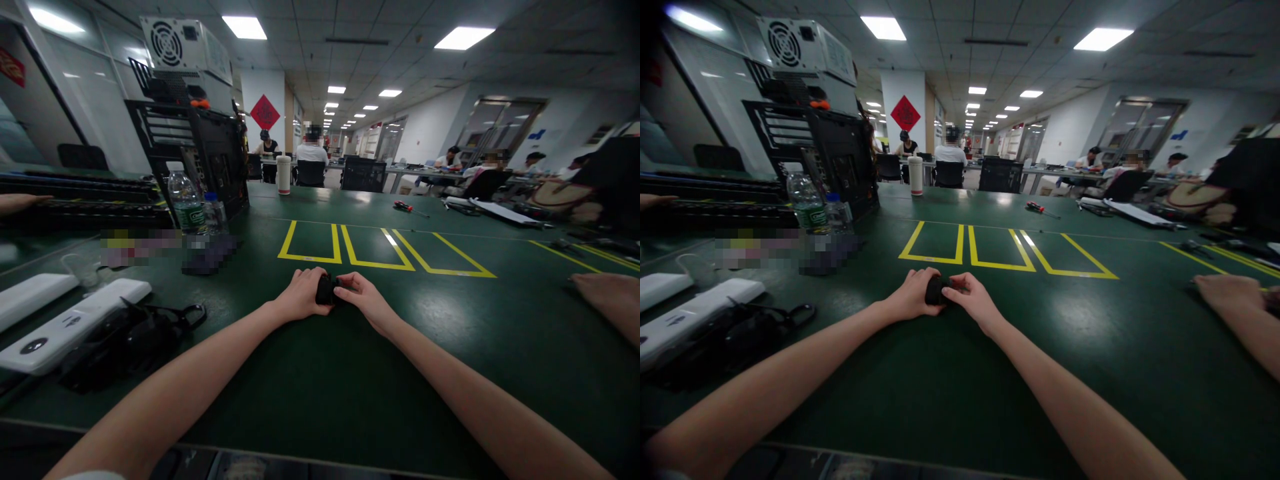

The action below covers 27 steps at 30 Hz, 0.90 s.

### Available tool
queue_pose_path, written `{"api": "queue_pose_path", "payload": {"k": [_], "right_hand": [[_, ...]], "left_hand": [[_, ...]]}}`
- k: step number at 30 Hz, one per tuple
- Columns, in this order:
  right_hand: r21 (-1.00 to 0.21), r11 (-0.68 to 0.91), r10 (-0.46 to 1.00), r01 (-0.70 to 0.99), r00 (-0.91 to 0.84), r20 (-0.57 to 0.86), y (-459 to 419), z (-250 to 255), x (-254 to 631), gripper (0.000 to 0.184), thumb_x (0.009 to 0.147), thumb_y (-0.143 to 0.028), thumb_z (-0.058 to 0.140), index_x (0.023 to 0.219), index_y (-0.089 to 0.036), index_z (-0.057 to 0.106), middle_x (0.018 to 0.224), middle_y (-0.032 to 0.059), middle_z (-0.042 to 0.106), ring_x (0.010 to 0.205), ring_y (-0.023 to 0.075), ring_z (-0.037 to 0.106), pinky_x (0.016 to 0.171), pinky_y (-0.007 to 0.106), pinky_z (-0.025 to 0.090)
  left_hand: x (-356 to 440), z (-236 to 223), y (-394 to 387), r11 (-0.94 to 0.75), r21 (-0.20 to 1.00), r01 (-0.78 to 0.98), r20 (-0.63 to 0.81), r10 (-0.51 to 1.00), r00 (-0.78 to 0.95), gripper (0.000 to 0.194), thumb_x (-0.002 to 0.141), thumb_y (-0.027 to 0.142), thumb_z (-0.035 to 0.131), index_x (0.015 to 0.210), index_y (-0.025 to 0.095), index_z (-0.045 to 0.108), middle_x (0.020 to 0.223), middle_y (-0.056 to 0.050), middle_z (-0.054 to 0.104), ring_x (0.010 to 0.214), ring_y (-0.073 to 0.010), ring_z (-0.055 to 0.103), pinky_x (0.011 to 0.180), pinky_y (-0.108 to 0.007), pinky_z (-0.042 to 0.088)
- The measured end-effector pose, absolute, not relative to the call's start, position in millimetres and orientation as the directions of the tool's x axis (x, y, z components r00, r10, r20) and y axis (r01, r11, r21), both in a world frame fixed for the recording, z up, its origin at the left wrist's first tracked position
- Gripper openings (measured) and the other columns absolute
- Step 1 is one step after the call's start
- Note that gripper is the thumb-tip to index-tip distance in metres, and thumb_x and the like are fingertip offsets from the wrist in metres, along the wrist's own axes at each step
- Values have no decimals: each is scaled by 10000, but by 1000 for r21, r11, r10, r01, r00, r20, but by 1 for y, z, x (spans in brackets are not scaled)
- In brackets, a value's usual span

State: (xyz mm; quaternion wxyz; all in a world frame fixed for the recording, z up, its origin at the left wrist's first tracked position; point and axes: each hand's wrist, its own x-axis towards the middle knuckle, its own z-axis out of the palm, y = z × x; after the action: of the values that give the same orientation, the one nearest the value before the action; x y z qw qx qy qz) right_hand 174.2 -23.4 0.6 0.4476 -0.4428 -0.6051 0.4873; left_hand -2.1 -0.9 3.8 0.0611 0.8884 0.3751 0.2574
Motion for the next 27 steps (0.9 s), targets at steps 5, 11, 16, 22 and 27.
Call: {"api": "queue_pose_path", "payload": {"k": [5,11,16,22,27], "right_hand": [[-980,144,962,138,-252,105,-23,5,166,290,680,-281,632,942,-176,563,967,43,609,901,170,575,832,343,441],[-978,152,968,140,-222,119,-26,5,163,287,692,-304,616,952,-186,594,955,37,639,907,179,582,836,338,436],[-975,125,975,186,-207,85,-32,12,164,241,746,-325,555,947,-195,588,937,27,631,921,171,567,843,339,425],[-958,206,951,199,-270,149,-36,9,164,269,749,-321,547,991,-204,540,938,25,604,902,166,569,824,336,434],[-920,300,943,251,-225,246,-35,-4,163,250,802,-358,462,1007,-229,524,909,16,588,874,169,561,781,319,433]], "left_hand": [[-2,4,-1,-709,315,631,400,702,589,517,616,376,652,1020,171,402,952,-58,537,863,-240,518,771,-359,345],[-2,3,0,-701,307,644,407,708,577,547,600,371,669,1029,168,395,963,-64,535,873,-244,517,776,-364,349],[-2,3,-1,-704,317,636,402,707,582,552,602,383,669,1031,169,395,962,-63,536,873,-242,520,776,-362,352],[-2,5,-3,-695,326,641,386,717,581,530,613,377,658,1029,174,400,999,-68,530,897,-244,514,780,-358,341],[-3,6,-3,-710,314,630,401,700,590,528,604,377,661,1016,170,402,990,-68,534,894,-246,514,779,-355,337]]}}
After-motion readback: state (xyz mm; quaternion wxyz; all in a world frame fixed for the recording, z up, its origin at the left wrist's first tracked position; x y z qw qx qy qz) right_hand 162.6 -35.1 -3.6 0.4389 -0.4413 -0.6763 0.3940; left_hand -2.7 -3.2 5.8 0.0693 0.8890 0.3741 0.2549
